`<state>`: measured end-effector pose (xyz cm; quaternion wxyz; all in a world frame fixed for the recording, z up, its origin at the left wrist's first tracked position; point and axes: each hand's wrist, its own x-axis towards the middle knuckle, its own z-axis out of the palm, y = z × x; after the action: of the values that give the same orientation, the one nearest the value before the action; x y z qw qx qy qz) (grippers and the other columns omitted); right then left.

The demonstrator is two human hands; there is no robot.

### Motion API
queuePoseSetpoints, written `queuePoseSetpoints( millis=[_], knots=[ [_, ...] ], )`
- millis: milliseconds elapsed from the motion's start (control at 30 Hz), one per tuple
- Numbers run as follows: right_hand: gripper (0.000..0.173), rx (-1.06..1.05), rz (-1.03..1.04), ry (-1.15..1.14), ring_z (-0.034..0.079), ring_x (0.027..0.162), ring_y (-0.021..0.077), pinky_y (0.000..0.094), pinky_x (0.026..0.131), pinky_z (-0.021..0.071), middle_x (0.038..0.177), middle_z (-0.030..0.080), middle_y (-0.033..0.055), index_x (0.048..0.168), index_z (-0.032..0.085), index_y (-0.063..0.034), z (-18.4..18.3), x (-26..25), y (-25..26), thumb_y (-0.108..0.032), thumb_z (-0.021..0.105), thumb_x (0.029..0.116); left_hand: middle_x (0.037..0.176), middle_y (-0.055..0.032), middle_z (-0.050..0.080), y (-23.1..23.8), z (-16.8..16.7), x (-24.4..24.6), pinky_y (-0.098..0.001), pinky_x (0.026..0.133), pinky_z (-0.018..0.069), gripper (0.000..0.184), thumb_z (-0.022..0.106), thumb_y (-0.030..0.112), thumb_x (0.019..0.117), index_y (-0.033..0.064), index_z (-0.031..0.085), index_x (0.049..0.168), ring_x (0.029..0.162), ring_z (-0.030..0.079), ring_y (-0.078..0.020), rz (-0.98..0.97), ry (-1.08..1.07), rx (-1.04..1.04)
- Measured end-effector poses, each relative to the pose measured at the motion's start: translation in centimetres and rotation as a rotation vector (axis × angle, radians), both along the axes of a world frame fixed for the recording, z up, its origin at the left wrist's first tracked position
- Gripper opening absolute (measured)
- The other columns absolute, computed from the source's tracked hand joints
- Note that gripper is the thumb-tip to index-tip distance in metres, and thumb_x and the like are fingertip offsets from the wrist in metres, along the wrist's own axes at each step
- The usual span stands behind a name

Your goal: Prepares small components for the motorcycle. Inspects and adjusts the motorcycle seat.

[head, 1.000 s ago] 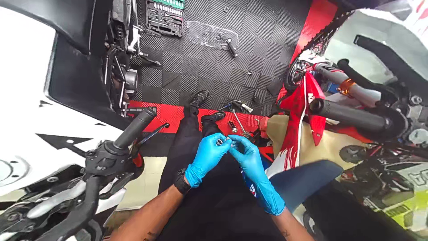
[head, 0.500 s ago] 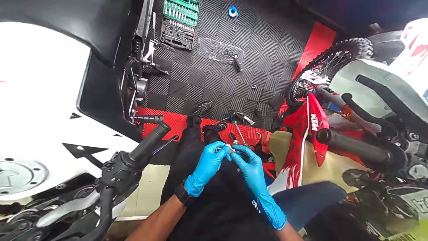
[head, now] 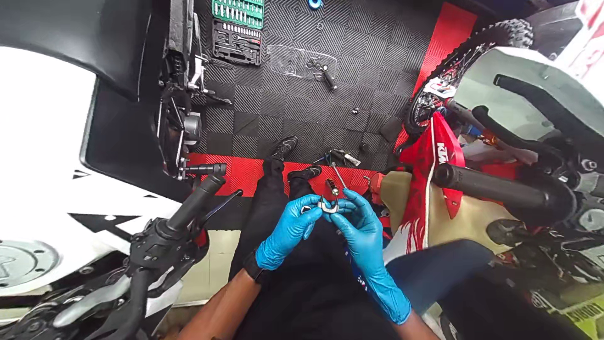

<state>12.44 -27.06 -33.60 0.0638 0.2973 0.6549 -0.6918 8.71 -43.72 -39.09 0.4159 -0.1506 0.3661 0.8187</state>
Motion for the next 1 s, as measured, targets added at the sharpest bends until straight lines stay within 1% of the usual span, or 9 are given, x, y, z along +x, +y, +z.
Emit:
queuePoseSetpoints(
  millis=[200,267,300,433,567,667,800,900,1000],
  knots=[
    [0.048,0.024,-0.028,0.077,0.072,0.095,0.0184,0.0328,0.087,0.0624,0.107,0.072,0.0105,0.130,0.062,0.0033,0.2,0.5,0.3,0.000,0.078,0.0854,0.065,0.0031,0.061,0.6,-0.2,0.3,-0.0140,0.043,0.0398,0.021,0.056,0.018,0.1036,0.0054,0.070,0.111,0.045,0.046,0.0007,-0.018,-0.020,0.035],
    [0.043,0.030,-0.031,0.103,0.072,0.096,0.0178,0.0322,0.088,0.0618,0.109,0.072,0.0101,0.127,0.065,0.0019,0.0,0.8,0.4,0.000,0.077,0.0866,0.063,0.0040,0.059,0.8,-0.2,0.3,-0.0141,0.043,0.0397,0.021,0.056,0.019,0.1038,0.0057,0.071,0.109,0.044,0.046,0.0005,-0.030,-0.028,0.018],
    [0.039,0.027,-0.033,0.116,0.072,0.097,0.0193,0.0333,0.088,0.0621,0.111,0.072,0.0119,0.126,0.066,0.0027,-0.1,1.0,0.5,0.000,0.076,0.0875,0.062,0.0037,0.059,0.8,-0.2,0.3,-0.0142,0.043,0.0395,0.021,0.056,0.020,0.1041,0.0057,0.072,0.108,0.044,0.046,0.0003,-0.038,-0.028,0.010],
    [0.030,-0.009,-0.070,0.097,0.073,0.094,0.0225,0.0354,0.086,0.0630,0.111,0.072,0.0164,0.119,0.069,0.0059,-0.2,1.4,0.8,0.002,0.073,0.0889,0.065,0.0006,0.064,1.3,0.2,-0.1,-0.0139,0.041,0.0385,0.023,0.054,0.017,0.1048,0.0049,0.073,0.103,0.043,0.045,0.0006,-0.061,-0.035,-0.032],
    [0.029,-0.046,-0.101,0.020,0.072,0.091,0.0176,0.0300,0.084,0.0615,0.106,0.073,0.0145,0.119,0.069,0.0079,0.2,1.8,1.6,0.003,0.071,0.0902,0.074,-0.0031,0.072,2.2,0.7,-0.5,-0.0130,0.041,0.0383,0.024,0.055,0.016,0.1050,0.0039,0.075,0.100,0.043,0.046,0.0022,-0.100,-0.021,-0.073],
    [0.029,-0.078,-0.123,-0.057,0.073,0.090,0.0155,0.0290,0.084,0.0618,0.104,0.075,0.0132,0.120,0.069,0.0075,0.8,2.0,2.0,0.004,0.068,0.0910,0.077,-0.0042,0.075,2.8,1.4,-0.8,-0.0133,0.040,0.0390,0.023,0.055,0.013,0.1036,0.0028,0.074,0.101,0.042,0.047,0.0018,-0.163,-0.011,-0.166],
    [0.026,-0.020,-0.181,-0.069,0.073,0.090,0.0146,0.0303,0.083,0.0624,0.105,0.075,0.0128,0.118,0.070,0.0066,2.4,3.0,2.9,0.003,0.068,0.0915,0.076,-0.0003,0.074,4.6,2.6,-1.1,-0.0151,0.038,0.0387,0.024,0.052,0.013,0.1015,0.0050,0.074,0.102,0.041,0.047,0.0004,-0.322,0.100,-0.336],
    [0.025,-0.004,-0.288,-0.064,0.072,0.087,0.0125,0.0290,0.081,0.0615,0.102,0.075,0.0126,0.115,0.070,0.0069,3.2,4.4,3.7,0.004,0.069,0.0904,0.074,0.0060,0.074,6.3,2.8,-0.5,-0.0141,0.040,0.0421,0.023,0.051,0.011,0.1015,0.0095,0.074,0.101,0.043,0.050,0.0025,-0.394,0.154,-0.301],
    [0.025,-0.002,-0.384,-0.081,0.071,0.086,0.0113,0.0282,0.081,0.0602,0.102,0.074,0.0127,0.114,0.070,0.0069,3.7,6.1,4.1,0.004,0.070,0.0895,0.077,0.0079,0.075,7.5,3.1,0.0,-0.0140,0.044,0.0445,0.026,0.048,0.008,0.1033,0.0110,0.074,0.102,0.047,0.053,0.0035,-0.465,0.176,-0.229]
  ],
)
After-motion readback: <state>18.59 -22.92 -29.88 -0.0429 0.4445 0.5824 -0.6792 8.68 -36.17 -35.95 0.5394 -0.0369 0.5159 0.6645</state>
